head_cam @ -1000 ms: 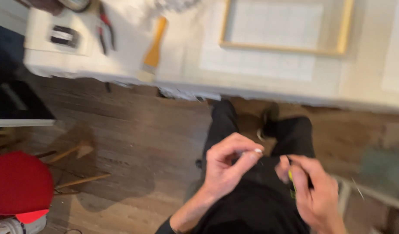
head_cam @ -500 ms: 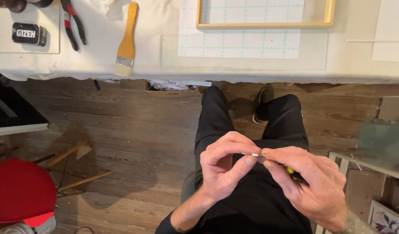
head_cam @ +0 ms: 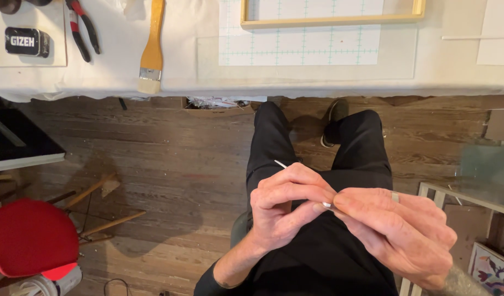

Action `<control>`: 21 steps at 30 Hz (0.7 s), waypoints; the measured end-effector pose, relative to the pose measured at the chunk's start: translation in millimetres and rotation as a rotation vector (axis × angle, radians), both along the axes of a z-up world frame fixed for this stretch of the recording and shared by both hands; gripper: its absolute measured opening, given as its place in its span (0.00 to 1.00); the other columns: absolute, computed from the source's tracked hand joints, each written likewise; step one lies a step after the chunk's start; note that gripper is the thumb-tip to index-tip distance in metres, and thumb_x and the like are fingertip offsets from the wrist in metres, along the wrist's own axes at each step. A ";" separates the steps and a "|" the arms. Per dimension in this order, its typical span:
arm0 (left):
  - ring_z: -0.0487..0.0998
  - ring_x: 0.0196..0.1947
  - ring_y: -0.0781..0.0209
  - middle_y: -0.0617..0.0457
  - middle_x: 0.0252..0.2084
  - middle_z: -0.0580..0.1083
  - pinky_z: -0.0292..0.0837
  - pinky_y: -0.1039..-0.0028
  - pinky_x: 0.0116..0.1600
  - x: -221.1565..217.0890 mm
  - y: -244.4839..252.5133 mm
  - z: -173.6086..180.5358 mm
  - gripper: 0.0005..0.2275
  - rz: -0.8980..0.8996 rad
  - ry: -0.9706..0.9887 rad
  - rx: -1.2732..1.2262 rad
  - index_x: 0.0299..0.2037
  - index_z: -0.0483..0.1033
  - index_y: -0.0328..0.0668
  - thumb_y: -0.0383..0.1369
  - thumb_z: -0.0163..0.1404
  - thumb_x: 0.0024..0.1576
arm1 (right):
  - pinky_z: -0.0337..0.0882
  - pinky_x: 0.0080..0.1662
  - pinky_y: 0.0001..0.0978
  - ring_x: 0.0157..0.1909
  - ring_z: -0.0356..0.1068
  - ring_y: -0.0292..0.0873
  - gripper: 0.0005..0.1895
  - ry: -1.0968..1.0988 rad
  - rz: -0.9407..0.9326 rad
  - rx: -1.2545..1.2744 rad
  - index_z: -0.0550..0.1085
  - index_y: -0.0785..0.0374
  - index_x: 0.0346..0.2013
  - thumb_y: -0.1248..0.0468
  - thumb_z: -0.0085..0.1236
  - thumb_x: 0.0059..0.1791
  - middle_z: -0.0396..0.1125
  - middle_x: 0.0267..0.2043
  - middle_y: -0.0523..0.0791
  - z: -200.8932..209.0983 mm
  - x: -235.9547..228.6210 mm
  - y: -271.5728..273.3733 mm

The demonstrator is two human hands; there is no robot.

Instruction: The person cuts a thin white strip with a utility knife against the table edge, trims small pieces from it, and fits the cut pieces into the inner corners of a wooden picture frame, pressing them into place along the frame edges.

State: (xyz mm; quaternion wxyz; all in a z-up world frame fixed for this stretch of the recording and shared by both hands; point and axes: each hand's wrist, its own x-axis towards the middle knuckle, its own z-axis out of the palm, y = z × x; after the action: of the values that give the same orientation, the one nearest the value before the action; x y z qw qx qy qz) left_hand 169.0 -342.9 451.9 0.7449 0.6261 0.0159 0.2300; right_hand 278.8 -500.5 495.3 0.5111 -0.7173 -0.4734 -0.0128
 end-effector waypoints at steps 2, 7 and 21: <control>0.82 0.42 0.58 0.47 0.44 0.79 0.79 0.74 0.47 1.6 2.7 -0.5 0.06 -0.009 0.004 0.021 0.44 0.80 0.33 0.20 0.59 0.58 | 0.78 0.37 0.29 0.38 0.79 0.45 0.18 0.007 0.012 -0.007 0.74 0.68 0.43 0.75 0.70 0.42 0.75 0.37 0.48 -0.9 1.7 -1.9; 0.81 0.42 0.57 0.47 0.44 0.79 0.79 0.73 0.47 1.0 5.0 -3.1 0.06 -0.015 0.002 0.051 0.43 0.80 0.32 0.20 0.60 0.57 | 0.80 0.41 0.33 0.39 0.80 0.46 0.17 -0.015 0.025 0.008 0.74 0.68 0.42 0.75 0.71 0.41 0.75 0.37 0.48 -2.3 4.7 -0.8; 0.81 0.41 0.58 0.49 0.43 0.80 0.79 0.72 0.45 8.1 15.0 -4.4 0.06 -0.033 -0.109 0.136 0.42 0.81 0.36 0.25 0.61 0.56 | 0.80 0.35 0.33 0.32 0.79 0.47 0.17 -0.124 -0.057 0.241 0.76 0.74 0.36 0.74 0.71 0.35 0.73 0.28 0.51 -0.2 -1.1 24.5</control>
State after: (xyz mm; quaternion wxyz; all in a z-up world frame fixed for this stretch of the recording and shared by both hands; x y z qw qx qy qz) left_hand 177.1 -327.9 447.5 0.7042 0.6618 -0.0504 0.2521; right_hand 277.7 -475.9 495.1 0.5629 -0.6614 -0.4787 -0.1284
